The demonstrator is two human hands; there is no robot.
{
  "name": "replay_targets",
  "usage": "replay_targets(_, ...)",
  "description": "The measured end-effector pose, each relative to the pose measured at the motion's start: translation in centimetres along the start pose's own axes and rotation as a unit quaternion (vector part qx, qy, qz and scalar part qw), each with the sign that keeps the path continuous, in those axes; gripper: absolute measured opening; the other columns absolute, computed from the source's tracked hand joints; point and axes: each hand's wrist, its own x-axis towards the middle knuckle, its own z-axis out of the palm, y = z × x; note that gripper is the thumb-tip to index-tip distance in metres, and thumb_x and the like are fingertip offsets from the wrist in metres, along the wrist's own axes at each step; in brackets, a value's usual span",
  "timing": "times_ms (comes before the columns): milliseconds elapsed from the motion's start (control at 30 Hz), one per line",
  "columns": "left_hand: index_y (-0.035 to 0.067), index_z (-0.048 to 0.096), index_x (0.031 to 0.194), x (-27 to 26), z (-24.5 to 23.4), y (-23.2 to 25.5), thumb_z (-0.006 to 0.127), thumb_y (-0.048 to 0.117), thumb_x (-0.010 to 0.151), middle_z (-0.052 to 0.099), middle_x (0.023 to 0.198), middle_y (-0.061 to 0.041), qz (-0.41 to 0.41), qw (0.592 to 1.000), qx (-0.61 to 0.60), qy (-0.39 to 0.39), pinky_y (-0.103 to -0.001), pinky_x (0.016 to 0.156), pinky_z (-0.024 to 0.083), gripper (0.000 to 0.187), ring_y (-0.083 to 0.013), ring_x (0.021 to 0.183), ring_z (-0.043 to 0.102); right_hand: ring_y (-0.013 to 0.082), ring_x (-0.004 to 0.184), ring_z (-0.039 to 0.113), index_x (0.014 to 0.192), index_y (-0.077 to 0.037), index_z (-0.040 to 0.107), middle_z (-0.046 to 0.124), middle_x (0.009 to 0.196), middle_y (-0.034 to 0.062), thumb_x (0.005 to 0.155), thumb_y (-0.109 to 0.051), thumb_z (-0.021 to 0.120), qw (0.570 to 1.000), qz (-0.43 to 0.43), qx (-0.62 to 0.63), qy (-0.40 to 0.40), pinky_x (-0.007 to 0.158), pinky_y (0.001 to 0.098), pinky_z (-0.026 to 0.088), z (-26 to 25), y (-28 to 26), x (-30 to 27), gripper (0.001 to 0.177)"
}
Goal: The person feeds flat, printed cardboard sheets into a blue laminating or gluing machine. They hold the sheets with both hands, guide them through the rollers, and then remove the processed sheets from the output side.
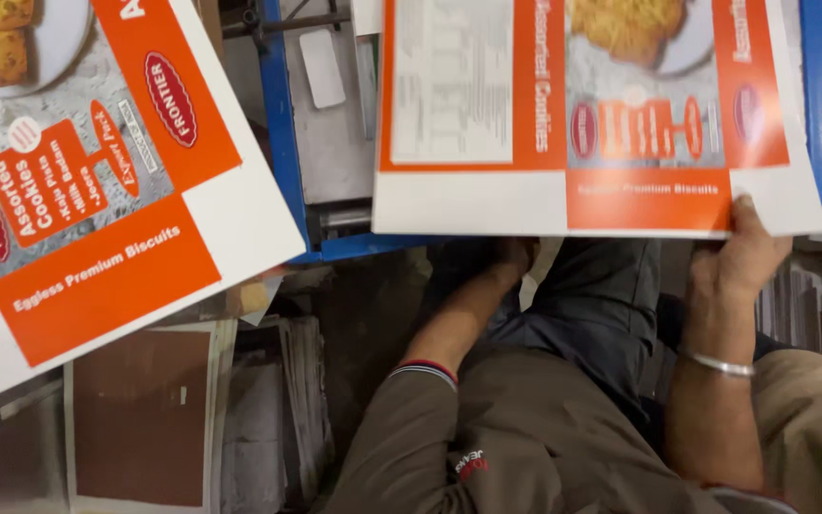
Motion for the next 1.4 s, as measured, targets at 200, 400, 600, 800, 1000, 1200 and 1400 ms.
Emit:
replay_targets(200,-0.001,0.070,0.105,0.3,2.4,-0.1,0.070,0.024,0.082,0.070,0.114,-0.018,-0.061,0.997,0.052,-0.018,-0.049,0.106,0.050,0.034,-0.0334,0.113,0.066,0.0305,0.128,0.068,0.148,0.008,0.049,0.061,0.143,0.0187,0.102,0.013,0.050,0.997,0.013,-0.062,0.033,0.112,0.0444,0.060,-2.7,-1.3,-2.4,0.047)
replay_targets(400,0.001,0.070,0.102,-1.3,2.9,1.8,0.070,0.024,0.080,0.071,0.111,-0.016,-0.073,0.995,0.059,-0.023,-0.049,0.104,0.051,0.031,-0.0319,0.110,0.066,0.0294,0.134,0.067,0.152,0.007,0.047,0.060,0.148,0.0184,0.105,0.012,0.050,0.996,0.041,-0.069,0.028,0.116,0.0422,0.061,-3.7,-3.0,-5.2,0.048)
replay_targets(600,0.004,0.071,0.099,-1.6,2.3,2.7,0.069,0.023,0.078,0.071,0.108,-0.014,-0.072,0.995,0.061,-0.019,-0.048,0.101,0.051,0.028,-0.0303,0.107,0.067,0.0319,0.136,0.067,0.155,0.009,0.047,0.060,0.151,0.0216,0.109,0.013,0.050,0.998,0.042,-0.055,0.012,0.119,0.0434,0.061,-4.3,-3.9,-6.0,0.046)
replay_targets(800,0.006,0.072,0.095,-1.2,2.3,2.9,0.069,0.023,0.075,0.072,0.105,-0.011,-0.065,0.996,0.067,-0.014,-0.048,0.098,0.052,0.026,-0.0288,0.104,0.067,0.0312,0.136,0.068,0.153,0.007,0.045,0.061,0.150,0.0207,0.105,0.016,0.052,0.998,0.009,-0.065,-0.005,0.119,0.0428,0.061,-2.9,-3.5,-3.7,0.050)
replay_targets(1000,0.009,0.072,0.092,0.1,3.0,2.2,0.069,0.022,0.073,0.072,0.101,-0.009,-0.070,0.994,0.077,-0.012,-0.048,0.096,0.053,0.024,-0.0272,0.101,0.067,0.0329,0.133,0.069,0.150,0.009,0.049,0.063,0.147,0.0220,0.108,0.013,0.055,0.998,0.007,-0.046,-0.032,0.120,0.0447,0.061,0.7,-1.8,-0.8,0.043)
replay_targets(1200,0.011,0.073,0.089,-1.7,-0.3,1.1,0.068,0.022,0.070,0.072,0.098,-0.007,-0.066,0.994,0.081,-0.011,-0.048,0.093,0.053,0.022,-0.0256,0.098,0.068,0.0318,0.132,0.067,0.144,0.006,0.048,0.061,0.142,0.0199,0.104,0.008,0.055,0.998,-0.017,-0.013,-0.061,0.117,0.0419,0.060,4.1,0.6,3.9,0.041)
replay_targets(1400,0.014,0.074,0.085,-1.1,3.5,2.3,0.068,0.021,0.068,0.073,0.095,-0.005,-0.038,0.996,0.074,-0.002,-0.047,0.091,0.054,0.020,-0.0241,0.096,0.068,0.0341,0.120,0.069,0.134,-0.001,0.040,0.060,0.131,0.0189,0.103,-0.008,0.058,0.994,0.090,0.055,0.006,0.099,0.0501,0.067,6.1,4.6,7.5,0.036)
